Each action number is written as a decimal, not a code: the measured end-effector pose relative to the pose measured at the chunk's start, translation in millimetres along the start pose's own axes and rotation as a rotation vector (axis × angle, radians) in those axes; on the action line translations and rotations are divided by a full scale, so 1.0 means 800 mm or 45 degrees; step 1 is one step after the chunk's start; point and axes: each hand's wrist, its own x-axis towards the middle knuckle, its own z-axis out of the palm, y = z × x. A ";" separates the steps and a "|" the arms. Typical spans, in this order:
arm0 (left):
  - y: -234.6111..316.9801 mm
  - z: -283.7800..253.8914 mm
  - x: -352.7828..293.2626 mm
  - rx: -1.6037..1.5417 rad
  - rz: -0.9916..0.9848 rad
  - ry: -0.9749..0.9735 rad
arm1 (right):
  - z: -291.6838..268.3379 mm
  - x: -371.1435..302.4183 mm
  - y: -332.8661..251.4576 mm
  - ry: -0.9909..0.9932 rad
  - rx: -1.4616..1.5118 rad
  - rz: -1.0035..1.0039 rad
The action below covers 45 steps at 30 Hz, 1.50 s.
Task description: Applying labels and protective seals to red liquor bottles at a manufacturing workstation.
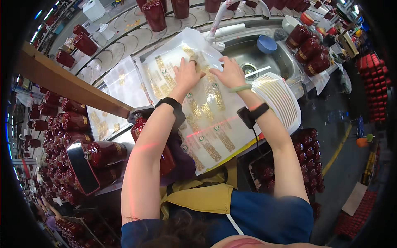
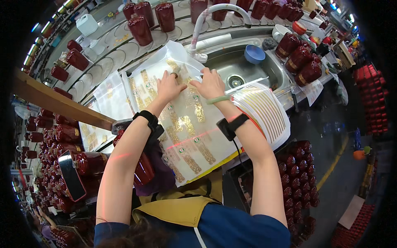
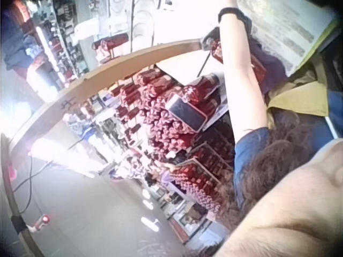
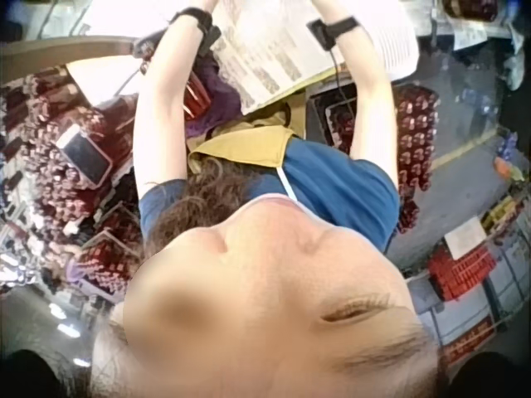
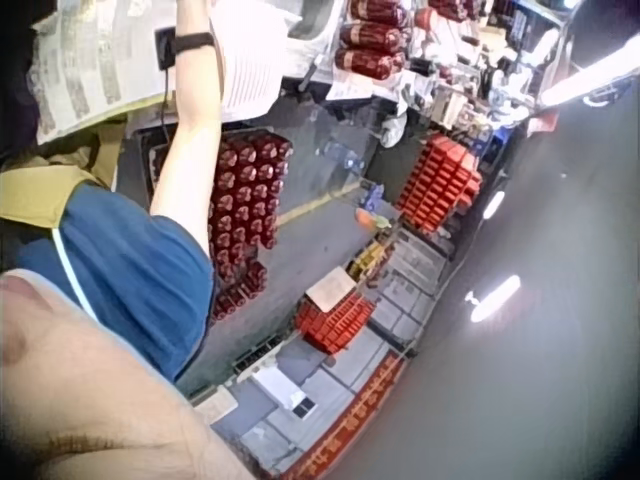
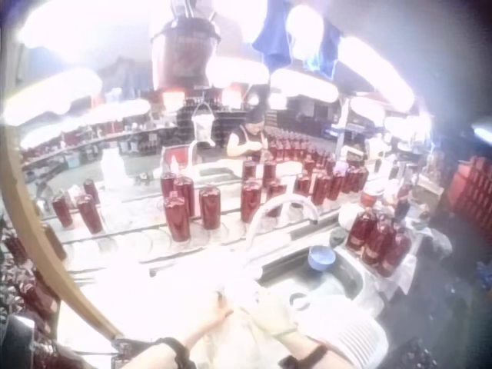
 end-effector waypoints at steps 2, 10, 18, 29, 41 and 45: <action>-0.001 -0.001 0.000 -0.004 -0.004 -0.028 | 0.001 0.009 -0.011 -0.119 -0.042 0.115; 0.000 0.005 -0.001 -0.006 -0.111 0.030 | 0.023 0.039 0.016 -0.358 -0.008 0.322; 0.000 -0.010 -0.003 0.057 -0.215 -0.022 | 0.012 0.044 -0.002 -0.555 0.022 0.346; 0.011 -0.011 0.002 -0.023 -0.262 -0.066 | 0.017 0.055 0.022 -0.710 0.232 0.409; 0.008 -0.025 -0.005 -0.369 -0.405 0.226 | 0.014 0.010 -0.015 -0.082 0.096 0.119; 0.008 -0.027 -0.001 -0.514 -0.449 0.206 | -0.004 0.013 -0.032 -0.134 0.041 0.147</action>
